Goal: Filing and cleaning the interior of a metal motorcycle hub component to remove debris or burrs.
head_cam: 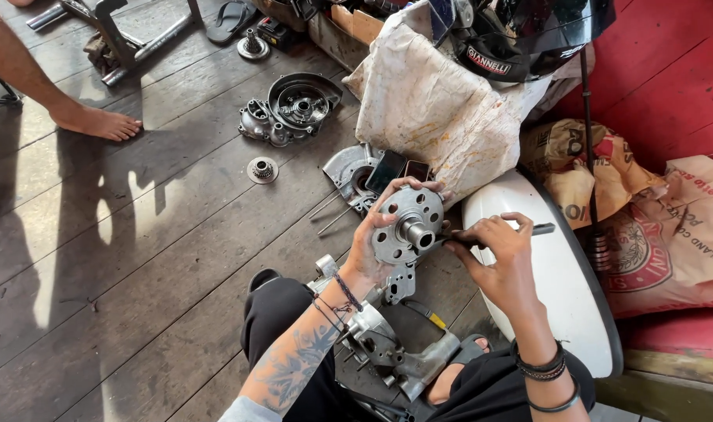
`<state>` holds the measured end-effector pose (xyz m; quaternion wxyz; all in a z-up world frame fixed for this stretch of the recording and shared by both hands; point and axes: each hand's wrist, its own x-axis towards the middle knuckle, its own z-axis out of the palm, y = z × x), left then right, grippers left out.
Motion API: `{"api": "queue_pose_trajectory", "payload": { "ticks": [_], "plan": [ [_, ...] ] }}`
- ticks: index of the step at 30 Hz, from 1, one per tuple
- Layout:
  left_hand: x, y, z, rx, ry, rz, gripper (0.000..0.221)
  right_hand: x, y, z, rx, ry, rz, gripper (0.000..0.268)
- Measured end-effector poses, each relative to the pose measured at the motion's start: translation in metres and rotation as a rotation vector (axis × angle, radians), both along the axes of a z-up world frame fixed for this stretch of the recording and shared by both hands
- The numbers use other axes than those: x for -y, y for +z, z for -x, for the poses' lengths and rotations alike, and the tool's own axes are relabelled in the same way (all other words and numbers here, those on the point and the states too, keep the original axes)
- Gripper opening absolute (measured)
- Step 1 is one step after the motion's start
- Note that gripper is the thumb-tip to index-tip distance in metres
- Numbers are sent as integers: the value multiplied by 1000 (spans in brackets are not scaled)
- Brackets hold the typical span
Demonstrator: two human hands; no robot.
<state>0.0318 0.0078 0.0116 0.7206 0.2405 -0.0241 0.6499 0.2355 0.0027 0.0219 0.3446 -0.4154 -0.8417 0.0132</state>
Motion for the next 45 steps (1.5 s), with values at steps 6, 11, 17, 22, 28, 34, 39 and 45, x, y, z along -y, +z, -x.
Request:
{"api": "queue_pose_trajectory", "payload": {
  "ticks": [6, 11, 17, 22, 28, 34, 39, 45],
  "plan": [
    [-5, -12, -5, -71, -8, -49, 56, 22, -6, 21, 61, 15, 26, 26],
    [-8, -15, -6, 27, -13, 3, 60, 1, 9, -26, -45, -203, -16, 20],
    [-10, -18, -3, 67, 20, 22, 64, 9, 4, -14, -513, -295, 347, 6],
    [-11, -20, -3, 11, 86, 30, 68, 23, -3, 33, -582, -222, 440, 5],
    [-8, -11, -3, -53, 211, 45, 75, 21, -8, 50, -476, -102, 400, 4],
    [-8, -9, 1, -134, 297, 73, 74, 20, -14, 60, -483, -49, 394, 6],
    [-6, -11, 1, -148, 305, 136, 72, 12, -24, 53, -461, -50, 298, 6],
    [-6, -19, -3, -191, 271, 127, 79, -7, -15, 36, -516, -117, 253, 7]
  ]
}}
